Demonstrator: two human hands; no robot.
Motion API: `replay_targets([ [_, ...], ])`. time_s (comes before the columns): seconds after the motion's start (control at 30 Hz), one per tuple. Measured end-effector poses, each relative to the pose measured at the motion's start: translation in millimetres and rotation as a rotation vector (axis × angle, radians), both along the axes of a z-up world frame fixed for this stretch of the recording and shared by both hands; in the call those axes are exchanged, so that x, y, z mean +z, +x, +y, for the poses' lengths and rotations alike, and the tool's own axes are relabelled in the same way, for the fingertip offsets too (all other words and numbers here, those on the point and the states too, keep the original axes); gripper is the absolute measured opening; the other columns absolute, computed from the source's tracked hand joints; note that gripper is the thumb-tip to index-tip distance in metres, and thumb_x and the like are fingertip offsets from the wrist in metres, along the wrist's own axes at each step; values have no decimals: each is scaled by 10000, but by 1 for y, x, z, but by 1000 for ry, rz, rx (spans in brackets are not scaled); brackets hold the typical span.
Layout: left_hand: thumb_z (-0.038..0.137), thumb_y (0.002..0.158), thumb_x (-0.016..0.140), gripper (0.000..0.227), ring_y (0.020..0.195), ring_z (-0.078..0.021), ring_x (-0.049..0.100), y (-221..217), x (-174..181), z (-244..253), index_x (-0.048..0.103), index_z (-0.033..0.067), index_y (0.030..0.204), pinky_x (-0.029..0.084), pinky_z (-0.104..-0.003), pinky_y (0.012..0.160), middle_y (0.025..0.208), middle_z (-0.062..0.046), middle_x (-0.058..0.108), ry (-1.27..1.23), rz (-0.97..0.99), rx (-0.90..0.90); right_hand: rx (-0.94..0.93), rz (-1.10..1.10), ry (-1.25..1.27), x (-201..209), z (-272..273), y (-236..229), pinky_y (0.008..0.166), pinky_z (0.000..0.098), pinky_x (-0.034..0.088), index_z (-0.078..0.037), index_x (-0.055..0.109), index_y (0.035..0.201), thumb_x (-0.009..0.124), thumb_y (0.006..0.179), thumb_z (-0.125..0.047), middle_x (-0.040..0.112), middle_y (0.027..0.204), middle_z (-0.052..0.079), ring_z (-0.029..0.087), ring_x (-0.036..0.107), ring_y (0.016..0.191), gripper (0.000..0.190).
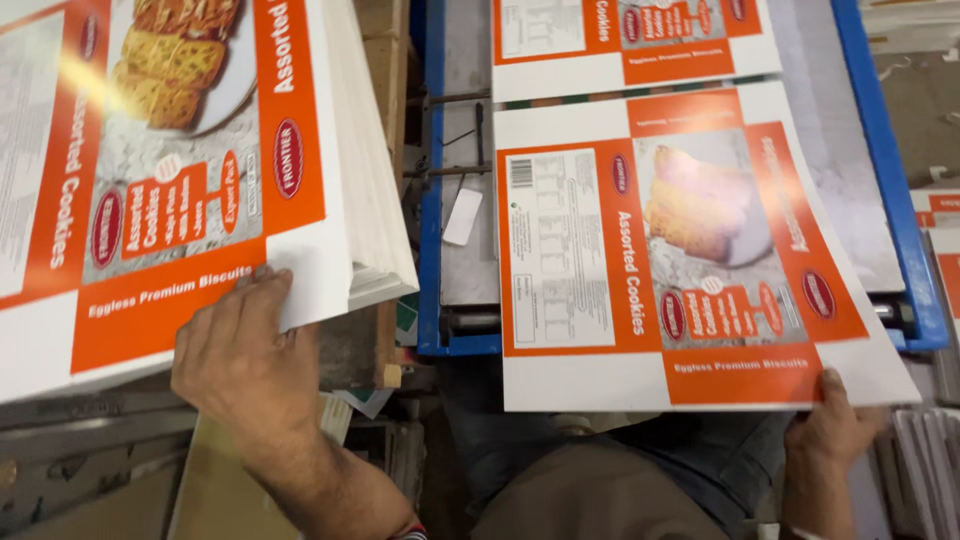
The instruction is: The person is sitting and repeatedly picking up flat, orange and white printed boxes labeled 'Assorted Cookies' from a pile on the left. They place each box onto a blue metal tray or conveyor system on the right, stacking them one by one.
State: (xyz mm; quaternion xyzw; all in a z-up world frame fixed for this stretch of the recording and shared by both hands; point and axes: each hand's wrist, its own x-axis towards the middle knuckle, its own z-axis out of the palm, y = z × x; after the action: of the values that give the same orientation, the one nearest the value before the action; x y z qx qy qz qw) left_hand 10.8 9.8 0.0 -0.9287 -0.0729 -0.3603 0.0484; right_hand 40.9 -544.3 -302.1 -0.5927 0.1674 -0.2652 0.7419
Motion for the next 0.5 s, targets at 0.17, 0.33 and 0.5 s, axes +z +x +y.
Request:
replay_targets([
  [0.17,61,790,805,313,1029,-207,707,1,-4,5,769,108,1097,526,-352,909,1117,-26,761,1,-11,8,0,-36,5,-4,15,42,1142,356,544,68,519,1481,536,1050,101,616,1457,163,243,650,1304,433],
  [0.33,59,743,801,326,989,-226,703,4,-2,4,770,105,1064,526,-377,898,1095,-32,769,-10,-1,21,-45,-2,84,-36,14,95,1050,346,574,61,549,1388,590,1067,30,652,1348,141,225,675,1193,325],
  [0.5,43,721,785,365,995,-228,705,5,4,4,762,111,1078,528,-364,878,1097,-29,767,-15,21,32,-30,113,243,-56,20,125,930,333,599,34,561,1298,619,1060,-54,679,1251,119,216,704,1106,261],
])
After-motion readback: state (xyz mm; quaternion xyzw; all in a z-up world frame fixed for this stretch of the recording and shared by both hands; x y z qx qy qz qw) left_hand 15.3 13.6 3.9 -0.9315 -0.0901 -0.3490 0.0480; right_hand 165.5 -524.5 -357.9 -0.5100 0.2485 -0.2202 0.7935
